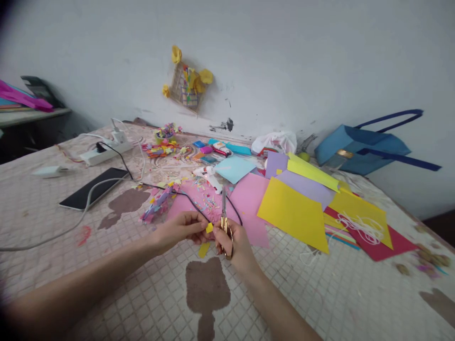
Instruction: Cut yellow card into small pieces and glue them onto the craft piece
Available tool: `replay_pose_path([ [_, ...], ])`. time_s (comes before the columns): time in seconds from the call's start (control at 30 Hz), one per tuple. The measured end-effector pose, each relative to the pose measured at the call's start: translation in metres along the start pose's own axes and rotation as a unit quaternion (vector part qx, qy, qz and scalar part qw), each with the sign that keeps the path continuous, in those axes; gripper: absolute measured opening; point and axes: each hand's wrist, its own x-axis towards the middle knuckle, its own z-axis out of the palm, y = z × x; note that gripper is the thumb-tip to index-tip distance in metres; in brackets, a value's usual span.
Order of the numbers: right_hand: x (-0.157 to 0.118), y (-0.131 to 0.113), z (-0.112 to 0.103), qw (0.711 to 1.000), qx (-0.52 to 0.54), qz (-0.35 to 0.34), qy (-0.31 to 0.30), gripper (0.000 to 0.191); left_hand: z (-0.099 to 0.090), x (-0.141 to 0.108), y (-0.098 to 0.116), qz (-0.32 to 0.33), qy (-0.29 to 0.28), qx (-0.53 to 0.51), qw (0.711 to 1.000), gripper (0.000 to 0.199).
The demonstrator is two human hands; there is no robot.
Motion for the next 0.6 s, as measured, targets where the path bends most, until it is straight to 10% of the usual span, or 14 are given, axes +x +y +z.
replay_pose_path([
  [0.37, 0.001, 0.004, -0.001, 0.985, 0.133, 0.040, -0.104, 0.025, 0.002, -0.001, 0.007, 0.088, -0.062, 0.038, 0.994, 0.018],
  [0.6, -0.002, -0.007, -0.002, 0.999, 0.026, -0.002, -0.036, 0.031, -0.002, 0.000, 0.004, 0.036, -0.007, 0.045, 0.998, 0.022],
])
